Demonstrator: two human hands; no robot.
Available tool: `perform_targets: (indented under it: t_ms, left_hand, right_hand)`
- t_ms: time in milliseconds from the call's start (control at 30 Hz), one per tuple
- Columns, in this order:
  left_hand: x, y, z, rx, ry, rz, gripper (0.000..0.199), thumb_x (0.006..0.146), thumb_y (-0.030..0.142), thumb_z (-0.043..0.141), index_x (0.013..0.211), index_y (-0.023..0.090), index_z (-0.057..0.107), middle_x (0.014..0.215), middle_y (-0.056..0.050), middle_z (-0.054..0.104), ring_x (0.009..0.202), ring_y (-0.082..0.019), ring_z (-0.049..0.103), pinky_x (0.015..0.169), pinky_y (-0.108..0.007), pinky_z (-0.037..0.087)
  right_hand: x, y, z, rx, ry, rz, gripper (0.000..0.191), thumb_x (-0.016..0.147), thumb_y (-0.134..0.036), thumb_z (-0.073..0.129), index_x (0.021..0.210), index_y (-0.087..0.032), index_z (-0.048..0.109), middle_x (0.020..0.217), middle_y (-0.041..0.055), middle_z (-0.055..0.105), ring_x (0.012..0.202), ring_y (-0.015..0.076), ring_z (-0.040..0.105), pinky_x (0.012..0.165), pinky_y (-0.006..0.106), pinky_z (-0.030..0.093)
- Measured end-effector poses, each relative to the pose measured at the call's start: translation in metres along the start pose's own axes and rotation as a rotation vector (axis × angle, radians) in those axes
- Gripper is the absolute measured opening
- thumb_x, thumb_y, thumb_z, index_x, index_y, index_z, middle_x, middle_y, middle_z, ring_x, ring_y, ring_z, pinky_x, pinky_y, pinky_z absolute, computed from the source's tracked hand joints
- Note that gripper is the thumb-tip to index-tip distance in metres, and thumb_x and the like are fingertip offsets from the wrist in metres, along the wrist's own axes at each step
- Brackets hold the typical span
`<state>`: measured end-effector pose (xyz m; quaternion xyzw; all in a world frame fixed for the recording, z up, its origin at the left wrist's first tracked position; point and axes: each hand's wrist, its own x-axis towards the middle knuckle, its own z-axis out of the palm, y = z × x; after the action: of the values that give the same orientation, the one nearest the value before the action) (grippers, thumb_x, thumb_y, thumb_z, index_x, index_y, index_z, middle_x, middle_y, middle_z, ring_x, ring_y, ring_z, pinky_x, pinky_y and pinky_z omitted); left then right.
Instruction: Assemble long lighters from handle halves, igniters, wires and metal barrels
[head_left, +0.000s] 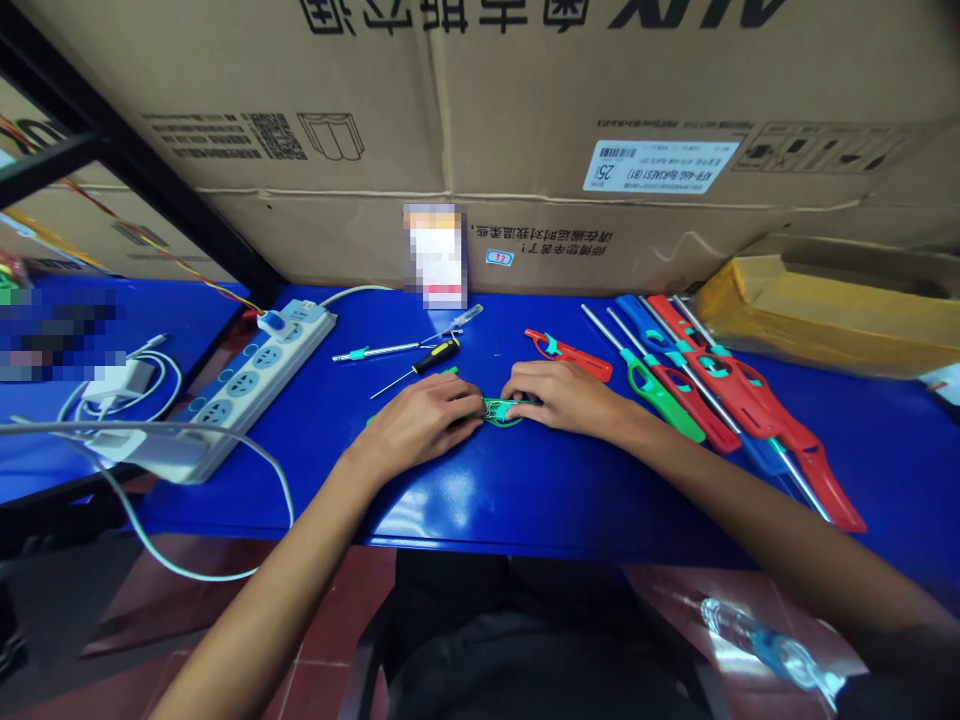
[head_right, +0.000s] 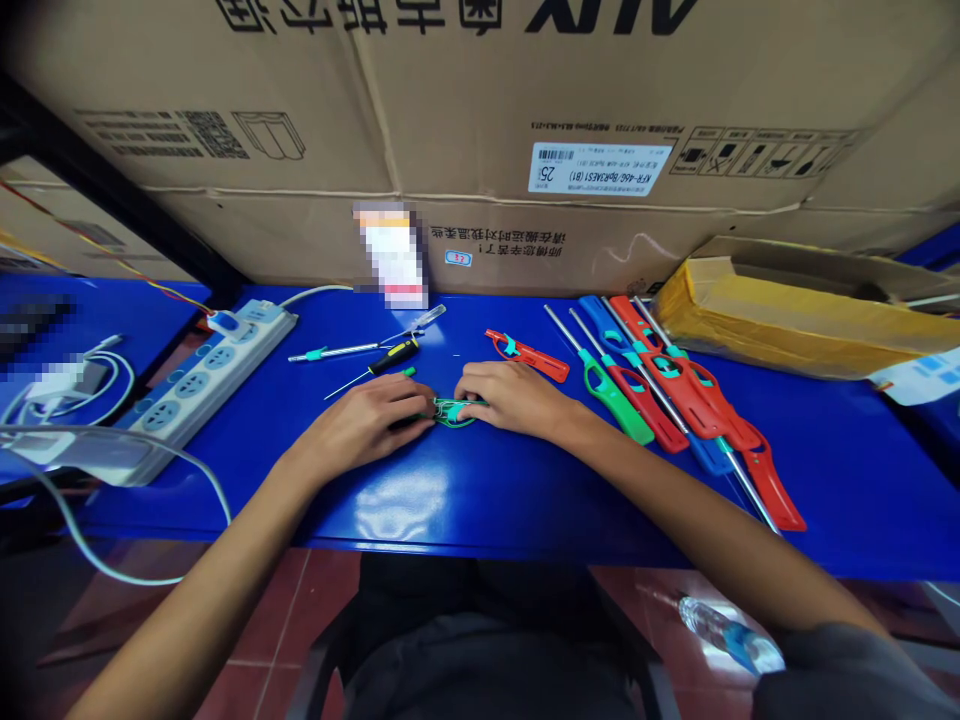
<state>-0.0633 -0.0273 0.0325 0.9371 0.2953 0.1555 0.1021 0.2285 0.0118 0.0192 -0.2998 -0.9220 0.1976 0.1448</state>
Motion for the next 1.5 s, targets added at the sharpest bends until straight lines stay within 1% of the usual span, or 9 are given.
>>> perform_targets:
  t_ms: [133, 233, 433, 567, 700, 867, 1200, 1367, 1500]
  left_hand:
    - [0.002, 0.0, -0.005, -0.016, 0.025, 0.008, 0.023, 0.121, 0.03, 0.056, 0.115, 0.02, 0.076, 0.123, -0.01, 0.082, 0.11, -0.024, 0.077, 0.107, -0.043, 0.062]
    - [0.012, -0.004, -0.017, -0.029, 0.044, -0.011, 0.02, 0.12, 0.03, 0.058, 0.116, 0.022, 0.076, 0.124, -0.01, 0.081, 0.111, -0.024, 0.076, 0.105, -0.041, 0.061]
    - [0.068, -0.044, -0.038, 0.005, 0.058, -0.042, 0.015, 0.112, 0.027, 0.064, 0.113, 0.021, 0.078, 0.109, -0.009, 0.08, 0.103, -0.026, 0.075, 0.093, -0.039, 0.057]
    - [0.108, -0.074, -0.028, -0.002, 0.035, -0.092, 0.012, 0.103, 0.025, 0.07, 0.11, 0.02, 0.08, 0.109, -0.01, 0.082, 0.099, -0.025, 0.074, 0.09, -0.038, 0.054]
    - [0.128, -0.085, -0.006, 0.017, 0.002, -0.123, 0.013, 0.099, 0.025, 0.071, 0.107, 0.02, 0.079, 0.103, -0.009, 0.08, 0.094, -0.025, 0.073, 0.085, -0.037, 0.052]
    - [0.128, -0.084, 0.011, 0.095, 0.03, -0.166, 0.015, 0.102, 0.025, 0.067, 0.11, 0.021, 0.079, 0.106, -0.01, 0.08, 0.095, -0.026, 0.073, 0.082, -0.036, 0.049]
    - [0.112, -0.086, 0.002, 0.134, 0.022, -0.263, 0.015, 0.107, 0.025, 0.064, 0.112, 0.021, 0.078, 0.106, -0.012, 0.078, 0.096, -0.027, 0.072, 0.081, -0.036, 0.048]
    - [0.11, -0.09, 0.006, 0.136, 0.031, -0.236, 0.013, 0.107, 0.024, 0.063, 0.111, 0.021, 0.075, 0.105, -0.011, 0.077, 0.095, -0.027, 0.073, 0.08, -0.036, 0.05]
    - [0.106, -0.094, 0.007, 0.113, 0.043, -0.265, 0.017, 0.107, 0.029, 0.066, 0.121, 0.021, 0.07, 0.111, -0.014, 0.079, 0.097, -0.028, 0.075, 0.081, -0.037, 0.053]
  right_hand:
    - [-0.002, -0.002, -0.005, 0.037, 0.015, 0.003, 0.008, 0.111, -0.028, 0.076, 0.115, -0.023, 0.08, 0.112, 0.0072, 0.081, 0.099, 0.0231, 0.075, 0.091, 0.035, 0.055]
    - [0.004, 0.002, -0.023, 0.034, 0.035, -0.006, 0.012, 0.113, -0.03, 0.073, 0.12, -0.023, 0.08, 0.115, 0.008, 0.08, 0.1, 0.0234, 0.074, 0.091, 0.035, 0.054]
    - [0.042, 0.048, -0.07, -0.012, 0.092, -0.027, 0.014, 0.108, -0.033, 0.077, 0.114, -0.023, 0.083, 0.112, 0.008, 0.08, 0.098, 0.024, 0.072, 0.091, 0.036, 0.052]
    - [0.058, 0.09, -0.078, -0.037, 0.1, -0.021, 0.015, 0.104, -0.032, 0.079, 0.113, -0.021, 0.085, 0.112, 0.0091, 0.081, 0.098, 0.0249, 0.072, 0.092, 0.037, 0.052]
    - [0.059, 0.119, -0.073, -0.038, 0.066, 0.003, 0.018, 0.103, -0.032, 0.078, 0.115, -0.022, 0.087, 0.112, 0.0082, 0.082, 0.097, 0.0241, 0.072, 0.09, 0.037, 0.052]
    - [0.057, 0.128, -0.064, -0.047, 0.074, 0.059, 0.018, 0.105, -0.031, 0.078, 0.119, -0.025, 0.088, 0.113, 0.0068, 0.08, 0.099, 0.023, 0.071, 0.093, 0.036, 0.052]
    - [0.068, 0.111, -0.042, -0.078, 0.151, 0.114, 0.016, 0.11, -0.029, 0.075, 0.121, -0.024, 0.085, 0.116, 0.0093, 0.079, 0.115, 0.028, 0.068, 0.107, 0.042, 0.053]
    - [0.048, 0.115, -0.051, -0.066, 0.222, 0.123, 0.024, 0.112, -0.033, 0.07, 0.134, -0.028, 0.08, 0.132, 0.0113, 0.08, 0.127, 0.0311, 0.071, 0.116, 0.051, 0.055]
    - [0.013, 0.117, -0.065, -0.163, 0.296, 0.259, 0.03, 0.115, -0.035, 0.06, 0.137, -0.024, 0.078, 0.139, 0.0159, 0.077, 0.135, 0.0353, 0.069, 0.122, 0.058, 0.053]
